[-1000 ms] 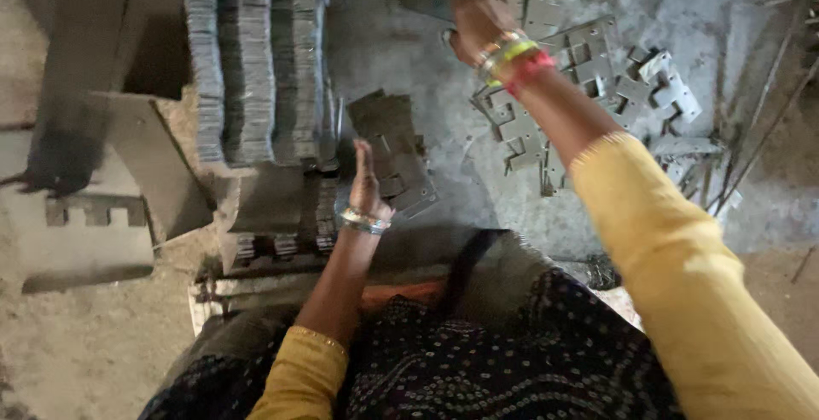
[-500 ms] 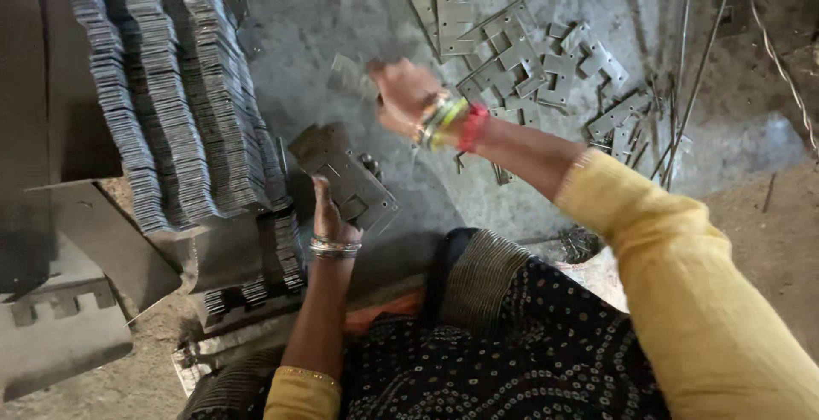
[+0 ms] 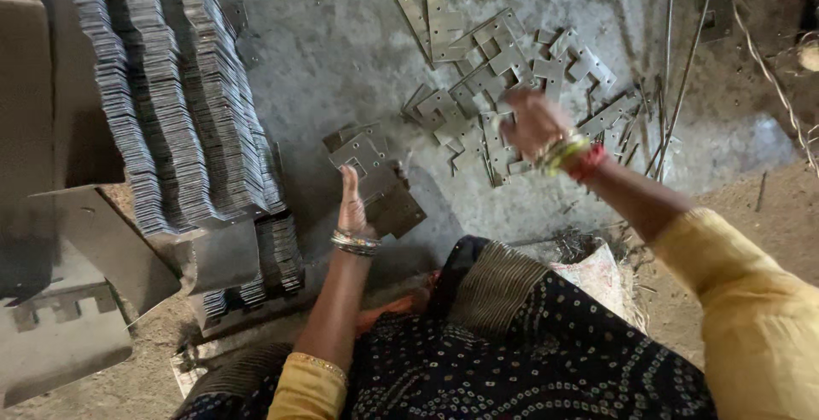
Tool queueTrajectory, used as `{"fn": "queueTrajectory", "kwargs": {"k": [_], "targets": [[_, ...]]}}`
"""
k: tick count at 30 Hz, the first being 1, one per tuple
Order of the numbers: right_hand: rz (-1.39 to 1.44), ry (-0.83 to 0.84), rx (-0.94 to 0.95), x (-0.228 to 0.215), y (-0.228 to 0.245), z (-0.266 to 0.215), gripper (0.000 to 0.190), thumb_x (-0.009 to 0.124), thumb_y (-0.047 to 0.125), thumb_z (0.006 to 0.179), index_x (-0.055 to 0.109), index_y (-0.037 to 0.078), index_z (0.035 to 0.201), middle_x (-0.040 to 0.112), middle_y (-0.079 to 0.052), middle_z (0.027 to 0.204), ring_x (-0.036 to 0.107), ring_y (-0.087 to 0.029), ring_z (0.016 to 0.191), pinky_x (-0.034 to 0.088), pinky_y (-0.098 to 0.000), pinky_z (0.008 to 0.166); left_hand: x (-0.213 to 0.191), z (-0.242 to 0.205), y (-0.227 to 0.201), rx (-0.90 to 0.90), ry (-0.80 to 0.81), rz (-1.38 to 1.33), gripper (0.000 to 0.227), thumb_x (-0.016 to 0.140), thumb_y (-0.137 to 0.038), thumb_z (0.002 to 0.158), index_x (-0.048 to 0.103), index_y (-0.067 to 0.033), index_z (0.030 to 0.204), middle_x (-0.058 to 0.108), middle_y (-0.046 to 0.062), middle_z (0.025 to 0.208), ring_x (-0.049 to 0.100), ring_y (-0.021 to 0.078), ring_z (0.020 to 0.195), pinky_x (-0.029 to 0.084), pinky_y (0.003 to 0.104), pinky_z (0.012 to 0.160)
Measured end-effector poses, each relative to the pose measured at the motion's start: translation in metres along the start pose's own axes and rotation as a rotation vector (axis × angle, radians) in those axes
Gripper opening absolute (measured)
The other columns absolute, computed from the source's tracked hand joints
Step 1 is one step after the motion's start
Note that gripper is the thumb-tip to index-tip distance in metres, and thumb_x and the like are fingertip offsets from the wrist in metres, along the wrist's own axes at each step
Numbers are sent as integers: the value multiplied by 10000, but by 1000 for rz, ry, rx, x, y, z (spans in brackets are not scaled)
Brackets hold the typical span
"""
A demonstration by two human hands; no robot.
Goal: The person sits on the floor and wipes small metal parts with a cloth, then stacks them into neat piles. The person handles the parts one at a time, rubbing each with a cloth before placing it on top of a growing stack.
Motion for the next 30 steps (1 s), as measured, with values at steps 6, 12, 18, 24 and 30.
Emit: {"fn": "queueTrajectory", "kwargs": {"k": [6,12,18,24,30], "targets": [[-190,-642,-136,2,-33,94,603,795,344,694,665,-27,1151,714,-222,977,699,-435,881,583,-478,747,34,-2,5,-87,261,-127,793,582,-750,922,667,-14,1205,740,156,1054,717,297,954,597,467,883],[234,-344,-28,15,-42,89,305,680,191,767,761,102,1048,733,-221,977,710,-420,926,575,-485,778,32,-6,7,-128,164,-73,713,559,-705,906,693,-49,1154,755,125,1036,725,287,926,598,466,851],[240,-111,-33,28,-42,53,332,584,92,750,759,163,1023,740,-156,890,725,-369,768,604,-467,662,27,-2,-1,-42,3,43,702,623,-625,869,656,-69,1295,747,94,1163,735,267,997,592,454,903],[96,-65,45,58,-36,14,197,679,165,787,756,98,955,736,-194,848,745,-351,805,598,-441,716,45,-28,-12,99,-70,37,723,734,-545,794,597,-151,1385,719,60,1116,705,245,963,578,469,867],[56,-19,15,39,-30,-21,249,699,143,749,743,88,988,740,-195,910,740,-366,873,606,-446,754,75,-66,-15,70,70,-60,632,785,-492,809,642,4,1174,746,182,1028,743,324,918,616,489,860]]}}
Point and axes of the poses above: each hand's wrist, its own z-axis towards the middle knuckle, its own x-axis out of the palm, y = z × x, the point moved 3 cm from there along z, towards the middle knuckle
